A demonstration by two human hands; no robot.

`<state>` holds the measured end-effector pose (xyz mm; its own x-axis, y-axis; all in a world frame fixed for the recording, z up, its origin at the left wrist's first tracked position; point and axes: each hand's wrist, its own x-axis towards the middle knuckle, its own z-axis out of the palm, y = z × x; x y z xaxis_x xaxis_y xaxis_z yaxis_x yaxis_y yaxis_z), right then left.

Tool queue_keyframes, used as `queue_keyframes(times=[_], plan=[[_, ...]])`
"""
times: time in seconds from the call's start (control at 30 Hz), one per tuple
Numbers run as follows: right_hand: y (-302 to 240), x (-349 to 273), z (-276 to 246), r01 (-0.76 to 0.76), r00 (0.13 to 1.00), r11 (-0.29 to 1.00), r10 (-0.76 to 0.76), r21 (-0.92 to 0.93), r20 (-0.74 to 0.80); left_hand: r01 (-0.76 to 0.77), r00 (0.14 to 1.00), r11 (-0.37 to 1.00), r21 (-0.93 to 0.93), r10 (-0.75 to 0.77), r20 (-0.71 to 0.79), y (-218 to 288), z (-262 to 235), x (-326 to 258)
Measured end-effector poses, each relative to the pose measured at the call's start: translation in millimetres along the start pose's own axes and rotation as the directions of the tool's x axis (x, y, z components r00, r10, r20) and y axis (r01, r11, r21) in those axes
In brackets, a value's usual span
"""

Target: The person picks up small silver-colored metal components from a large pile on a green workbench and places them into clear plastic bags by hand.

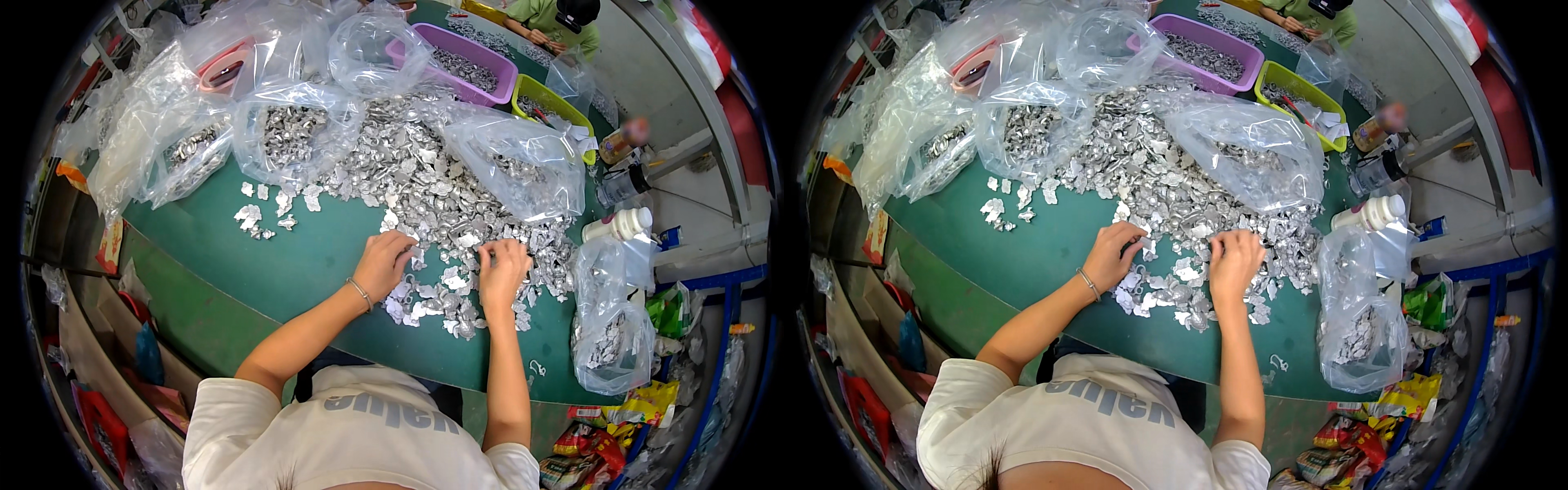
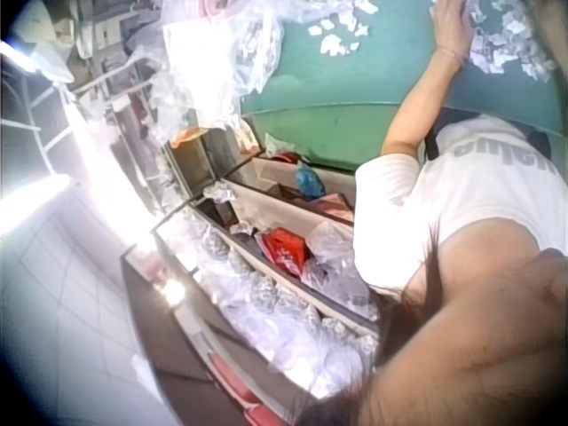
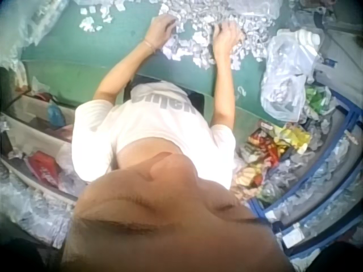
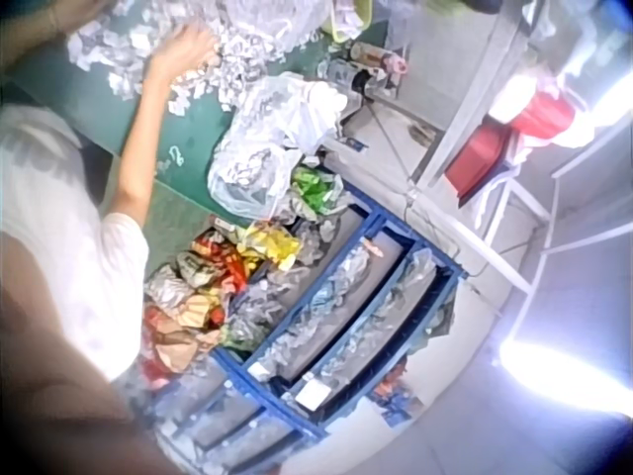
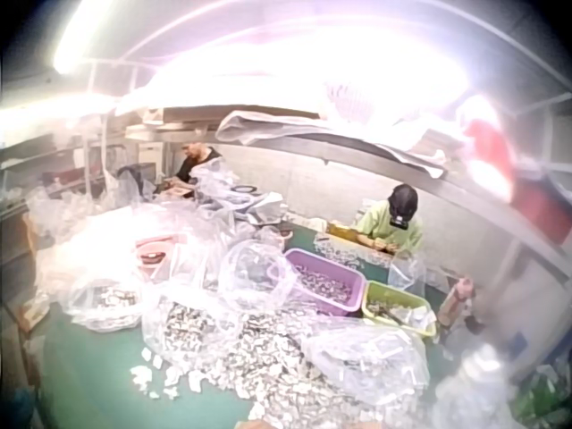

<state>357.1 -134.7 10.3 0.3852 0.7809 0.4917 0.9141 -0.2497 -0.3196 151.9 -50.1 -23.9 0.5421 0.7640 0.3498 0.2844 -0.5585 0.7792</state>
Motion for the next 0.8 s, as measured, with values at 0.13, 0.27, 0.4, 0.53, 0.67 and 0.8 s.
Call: queue_keyframes(times=[0.13,0.27,0.4,0.53,0.67,0.8], plan=[[3.0,-5.6,2.3,0.052,0.994,0.996,-0.059,0.075,0.093,-0.012,1.000,1.000,0.002,0.012,0.002,2.4,-0.5,1.2],[7.5,-4.8,2.7,0.132,0.984,0.991,-0.135,0.037,0.113,-0.024,1.000,0.999,0.022,0.024,-0.014,2.4,0.1,0.9],[7.3,-1.5,-0.1,0.254,0.959,0.967,-0.254,0.018,0.125,-0.006,1.000,1.000,0.015,0.006,0.002,-1.9,0.8,-0.3],[11.6,-0.3,3.5,0.325,0.942,0.945,-0.322,-0.016,0.097,-0.015,1.000,1.000,-0.002,0.015,0.004,-0.6,1.4,1.1],[8.3,2.5,0.0,0.341,0.938,0.940,-0.341,0.015,0.064,-0.005,1.000,1.000,-0.018,0.005,0.004,-2.9,1.7,0.5],[-7.0,2.8,-20.8,0.195,0.972,0.948,-0.221,0.252,0.080,-0.004,1.000,1.000,-0.007,0.004,0.003,-3.5,1.1,-1.3]])
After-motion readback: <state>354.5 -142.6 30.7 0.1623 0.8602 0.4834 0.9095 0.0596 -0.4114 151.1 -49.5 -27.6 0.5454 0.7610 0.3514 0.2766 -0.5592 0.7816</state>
